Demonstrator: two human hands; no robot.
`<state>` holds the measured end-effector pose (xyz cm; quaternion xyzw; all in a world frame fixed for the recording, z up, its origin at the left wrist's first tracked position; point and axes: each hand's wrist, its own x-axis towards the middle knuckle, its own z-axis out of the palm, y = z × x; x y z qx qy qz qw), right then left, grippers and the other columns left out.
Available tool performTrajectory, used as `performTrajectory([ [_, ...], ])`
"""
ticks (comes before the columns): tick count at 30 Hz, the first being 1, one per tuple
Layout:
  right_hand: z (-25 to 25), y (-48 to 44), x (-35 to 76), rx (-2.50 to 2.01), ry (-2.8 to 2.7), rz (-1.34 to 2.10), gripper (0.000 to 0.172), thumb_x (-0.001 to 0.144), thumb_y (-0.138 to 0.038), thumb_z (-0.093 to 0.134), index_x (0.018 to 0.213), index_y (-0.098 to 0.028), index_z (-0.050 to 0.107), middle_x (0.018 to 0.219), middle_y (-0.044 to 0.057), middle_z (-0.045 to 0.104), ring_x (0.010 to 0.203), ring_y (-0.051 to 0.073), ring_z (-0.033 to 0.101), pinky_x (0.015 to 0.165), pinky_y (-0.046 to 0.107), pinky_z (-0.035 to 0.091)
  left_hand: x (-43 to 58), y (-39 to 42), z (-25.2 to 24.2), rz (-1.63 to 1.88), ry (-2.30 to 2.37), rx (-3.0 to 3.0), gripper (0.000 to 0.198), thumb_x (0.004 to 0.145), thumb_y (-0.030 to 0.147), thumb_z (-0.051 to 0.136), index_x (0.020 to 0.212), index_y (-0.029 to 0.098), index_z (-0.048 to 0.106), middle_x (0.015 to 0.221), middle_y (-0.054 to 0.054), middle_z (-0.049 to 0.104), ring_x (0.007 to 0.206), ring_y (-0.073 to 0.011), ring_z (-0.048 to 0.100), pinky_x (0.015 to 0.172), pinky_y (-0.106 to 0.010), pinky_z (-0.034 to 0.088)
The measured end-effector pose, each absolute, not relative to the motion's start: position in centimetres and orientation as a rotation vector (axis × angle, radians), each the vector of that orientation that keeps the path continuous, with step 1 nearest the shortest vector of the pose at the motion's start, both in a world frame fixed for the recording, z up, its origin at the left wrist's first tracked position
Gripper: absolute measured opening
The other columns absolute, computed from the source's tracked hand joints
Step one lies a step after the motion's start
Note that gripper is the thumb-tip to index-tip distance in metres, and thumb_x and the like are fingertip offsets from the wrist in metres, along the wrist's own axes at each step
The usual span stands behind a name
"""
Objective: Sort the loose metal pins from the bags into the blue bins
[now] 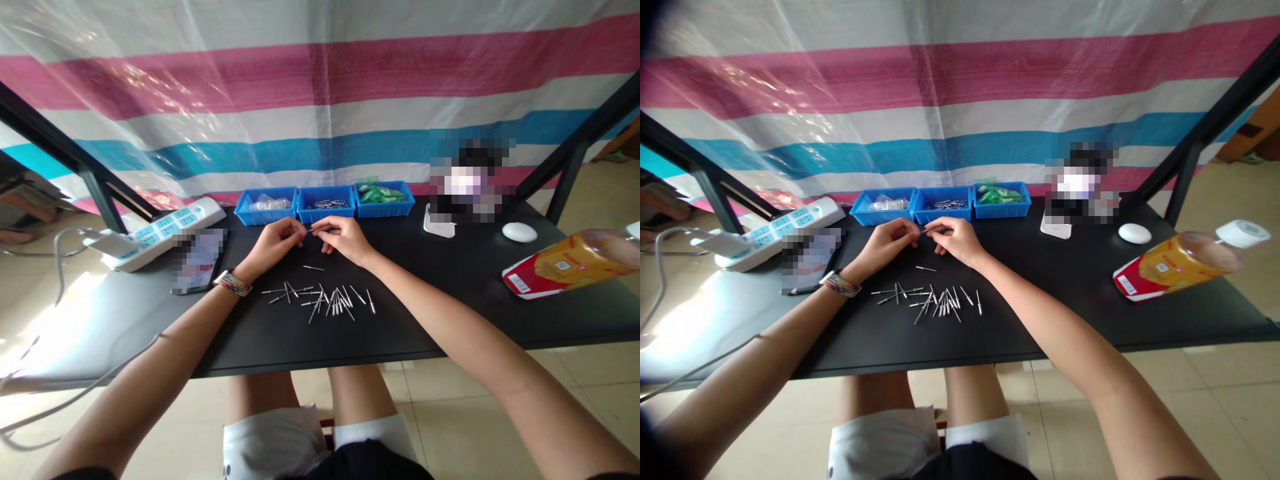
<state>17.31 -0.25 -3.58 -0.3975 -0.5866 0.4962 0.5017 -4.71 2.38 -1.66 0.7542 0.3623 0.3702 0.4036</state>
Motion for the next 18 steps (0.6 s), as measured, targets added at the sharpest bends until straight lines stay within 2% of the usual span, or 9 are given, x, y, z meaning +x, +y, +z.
performTrajectory([
  [4, -3.7, 0.1, 17.03, -0.977, -1.445, 1.134, 0.026, 0.083, -0.041, 0.082, 0.094, -0.019, 0.075, 0.084, 0.003, 0.076, 0.054, 0.012, 0.068, 0.047, 0.022, 0.052, -4.69, 2.31, -1.4, 0.91, 0.955, 1.94, 0.043, 0.096, 0.06, 0.072, 0.09, 0.018, 0.069, 0.076, -0.003, 0.07, 0.073, -0.0168, 0.066, 0.074, -0.03, 0.053],
  [11, -3.84, 0.68, 17.0, -0.977, -1.482, 1.099, 0.049, 0.09, -0.067, 0.074, 0.082, -0.019, 0.069, 0.073, 0.001, 0.07, 0.052, 0.012, 0.066, 0.047, 0.022, 0.051, -4.63, 2.0, -1.06, 0.926, 0.94, 1.91, 0.043, 0.095, 0.061, 0.072, 0.091, 0.018, 0.066, 0.076, -0.002, 0.069, 0.072, -0.0164, 0.065, 0.073, -0.029, 0.052],
  [15, -3.93, 0.8, 16.95, -0.955, -1.484, 1.116, 0.052, 0.091, -0.07, 0.072, 0.078, -0.02, 0.066, 0.068, 0.0, 0.066, 0.052, 0.013, 0.065, 0.047, 0.023, 0.05, -4.71, 2.09, -1.11, 0.927, 0.91, 1.881, 0.039, 0.092, 0.057, 0.076, 0.09, 0.019, 0.066, 0.075, -0.001, 0.068, 0.072, -0.0172, 0.066, 0.073, -0.03, 0.053],
  [18, -3.63, 0.65, 16.9, -0.945, -1.424, 1.146, 0.042, 0.088, -0.062, 0.077, 0.089, -0.021, 0.07, 0.077, 0.0, 0.071, 0.053, 0.012, 0.065, 0.047, 0.023, 0.051, -4.93, 2.3, -1.09, 0.893, 0.93, 1.927, 0.037, 0.095, 0.055, 0.071, 0.088, 0.019, 0.069, 0.076, -0.002, 0.071, 0.075, -0.0185, 0.067, 0.077, -0.031, 0.053],
])
